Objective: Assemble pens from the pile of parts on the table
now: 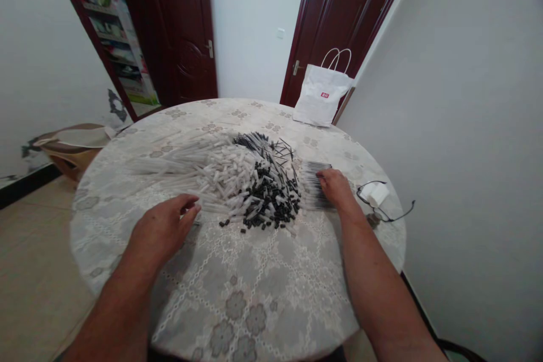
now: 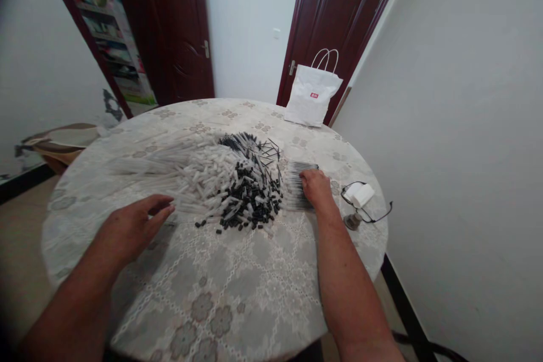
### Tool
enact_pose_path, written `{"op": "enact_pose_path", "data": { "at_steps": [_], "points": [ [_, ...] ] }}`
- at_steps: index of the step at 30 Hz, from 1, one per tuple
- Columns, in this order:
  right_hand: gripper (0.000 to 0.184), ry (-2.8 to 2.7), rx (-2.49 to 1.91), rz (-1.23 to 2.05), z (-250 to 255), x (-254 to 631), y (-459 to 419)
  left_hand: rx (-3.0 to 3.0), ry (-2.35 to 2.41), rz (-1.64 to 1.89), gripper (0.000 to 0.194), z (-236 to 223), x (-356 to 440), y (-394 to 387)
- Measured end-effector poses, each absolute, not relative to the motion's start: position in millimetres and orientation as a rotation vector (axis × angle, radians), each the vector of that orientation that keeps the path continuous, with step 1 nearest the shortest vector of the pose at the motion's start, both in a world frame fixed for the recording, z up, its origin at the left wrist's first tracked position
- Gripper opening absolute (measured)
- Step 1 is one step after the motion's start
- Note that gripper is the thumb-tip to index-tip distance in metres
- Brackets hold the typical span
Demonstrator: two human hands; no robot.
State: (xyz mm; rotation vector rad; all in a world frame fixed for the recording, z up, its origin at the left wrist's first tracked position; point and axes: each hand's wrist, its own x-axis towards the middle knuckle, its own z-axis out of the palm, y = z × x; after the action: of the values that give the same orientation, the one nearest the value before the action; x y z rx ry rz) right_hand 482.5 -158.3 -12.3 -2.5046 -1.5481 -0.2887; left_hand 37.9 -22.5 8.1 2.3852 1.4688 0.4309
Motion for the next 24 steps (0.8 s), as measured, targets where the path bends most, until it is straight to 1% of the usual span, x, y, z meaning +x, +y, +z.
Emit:
{"op": "enact_pose_path", "data": {
  "at_steps": [11,19,24],
  "points": [
    [0.045,-1.58,-2.553,-0.239,-25.5,490.4,-156.9,2.395,1.501,0.236,0.046,4.3,25.5,-15.7],
    [0.044,-1.637,-2.495,-0.26,-34.3,495.0,-161.2,2.381,1.451,0.371,0.036,3.4,8.0,-16.2],
    [0.041,-1.663,-2.396,-0.476,-43.8,505.6,-159.4,2.342,1.488,0.396,0.033,3.6,4.8,-18.1]
  ]
}}
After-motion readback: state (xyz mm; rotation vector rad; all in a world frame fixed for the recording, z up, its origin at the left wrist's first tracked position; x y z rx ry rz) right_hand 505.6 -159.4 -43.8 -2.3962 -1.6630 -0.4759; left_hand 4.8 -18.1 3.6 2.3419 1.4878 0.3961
